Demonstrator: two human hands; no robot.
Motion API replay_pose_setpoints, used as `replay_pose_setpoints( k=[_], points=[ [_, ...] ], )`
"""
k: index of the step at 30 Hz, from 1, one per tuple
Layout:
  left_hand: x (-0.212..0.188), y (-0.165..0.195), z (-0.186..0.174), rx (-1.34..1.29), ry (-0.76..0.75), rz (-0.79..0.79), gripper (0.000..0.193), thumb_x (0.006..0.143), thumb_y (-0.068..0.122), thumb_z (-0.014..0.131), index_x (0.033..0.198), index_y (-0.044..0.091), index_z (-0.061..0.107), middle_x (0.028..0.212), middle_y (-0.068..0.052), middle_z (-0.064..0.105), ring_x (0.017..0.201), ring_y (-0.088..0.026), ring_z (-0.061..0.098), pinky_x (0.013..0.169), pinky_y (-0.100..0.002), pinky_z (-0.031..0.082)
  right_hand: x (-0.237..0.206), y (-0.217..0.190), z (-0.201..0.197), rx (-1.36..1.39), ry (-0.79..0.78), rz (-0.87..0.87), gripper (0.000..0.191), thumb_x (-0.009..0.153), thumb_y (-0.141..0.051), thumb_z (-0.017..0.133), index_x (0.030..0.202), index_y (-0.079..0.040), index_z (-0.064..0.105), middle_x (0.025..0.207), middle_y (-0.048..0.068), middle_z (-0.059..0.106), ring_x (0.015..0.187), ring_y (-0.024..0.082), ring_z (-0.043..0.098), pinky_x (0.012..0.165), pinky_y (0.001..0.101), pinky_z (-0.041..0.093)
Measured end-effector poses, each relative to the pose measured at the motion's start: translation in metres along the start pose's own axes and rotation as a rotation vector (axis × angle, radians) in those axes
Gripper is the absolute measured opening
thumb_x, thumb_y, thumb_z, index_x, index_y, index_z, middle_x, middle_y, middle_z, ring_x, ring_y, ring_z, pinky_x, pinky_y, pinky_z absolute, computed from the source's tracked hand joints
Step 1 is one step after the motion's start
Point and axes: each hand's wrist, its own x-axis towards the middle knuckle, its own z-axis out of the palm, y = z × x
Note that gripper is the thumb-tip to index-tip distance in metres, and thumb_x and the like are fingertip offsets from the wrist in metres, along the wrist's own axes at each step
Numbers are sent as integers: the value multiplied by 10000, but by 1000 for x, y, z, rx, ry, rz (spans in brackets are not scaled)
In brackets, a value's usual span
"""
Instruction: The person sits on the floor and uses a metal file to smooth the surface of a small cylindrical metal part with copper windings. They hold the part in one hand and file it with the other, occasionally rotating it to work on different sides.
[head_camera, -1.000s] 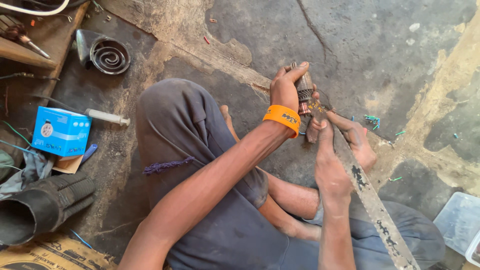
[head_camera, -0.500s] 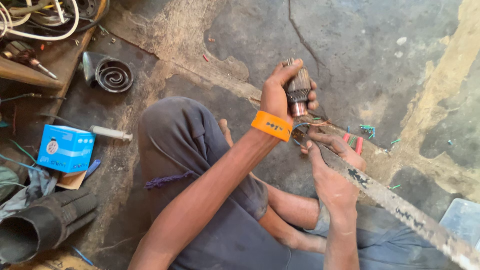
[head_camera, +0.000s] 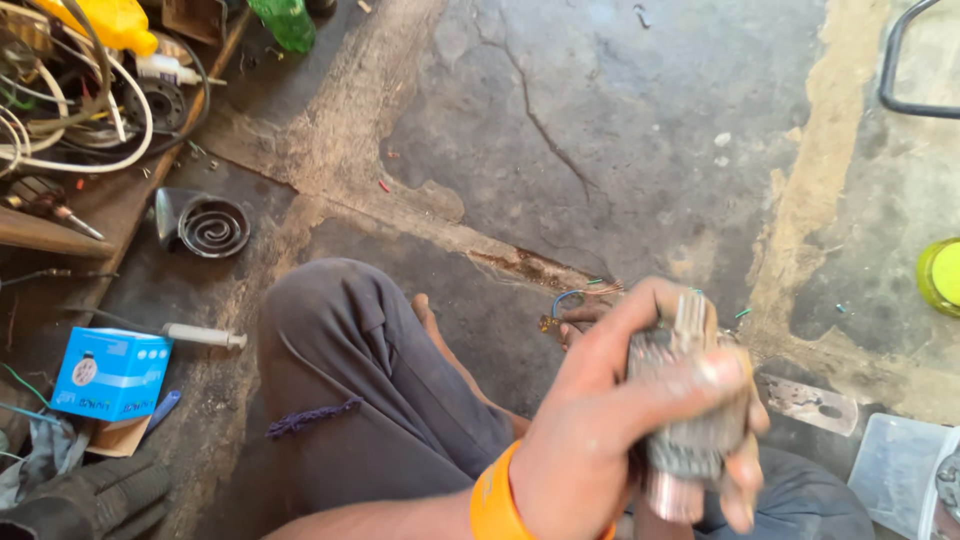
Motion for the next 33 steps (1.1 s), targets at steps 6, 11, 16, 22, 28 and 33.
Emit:
replay_pose_setpoints(
  k=[6, 11, 16, 22, 28, 33],
  points=[
    [-16, -13, 20, -1, 52, -81, 231, 1078, 36, 644, 1226, -27, 479, 978, -196, 643, 806, -245, 686, 700, -355, 562, -4, 3, 6, -10, -44, -9, 193, 949, -166, 696, 1037, -4, 754, 827, 87, 767, 730, 159, 728, 652, 307, 553],
    [-16, -12, 19, -67, 177, -148, 321, 1001, 38, 657, 1290, 32, 518, 912, -160, 645, 706, -221, 680, 605, -338, 560, -12, -2, -3, -35, -45, -2, 206, 960, -186, 683, 1032, -7, 756, 831, 90, 773, 727, 161, 734, 641, 317, 557],
    [5, -10, -23, 239, 82, 28, 232, 999, 109, 655, 1174, 42, 517, 889, -111, 641, 670, -191, 672, 500, -320, 527, -12, -13, -9, -92, -87, 17, 223, 971, -207, 670, 1027, -10, 757, 835, 93, 778, 724, 163, 740, 629, 326, 561],
    [93, 27, -148, 632, 440, 96, 214, 890, 201, 688, 1026, 114, 548, 648, -78, 613, 430, -172, 597, 308, -282, 428, -13, -5, 5, -267, -378, 222, 245, 984, -232, 654, 1021, -13, 759, 839, 96, 784, 720, 165, 747, 616, 338, 566],
    [116, 18, -231, 492, 618, 61, 263, 902, 204, 694, 1020, 93, 487, 706, -121, 617, 504, -228, 633, 388, -357, 524, -42, 21, 35, 153, -375, 435, 225, 995, -212, 655, 1085, -9, 689, 888, 89, 763, 735, 143, 728, 602, 311, 589],
    [128, 14, -267, 646, 511, 66, 216, 916, 184, 686, 1006, 98, 510, 735, -107, 648, 528, -235, 632, 392, -371, 505, -44, 36, 40, 551, -300, 284, 300, 1016, -153, 628, 1283, -19, 597, 1086, 72, 666, 807, 127, 690, 621, 310, 597]
  ],
)
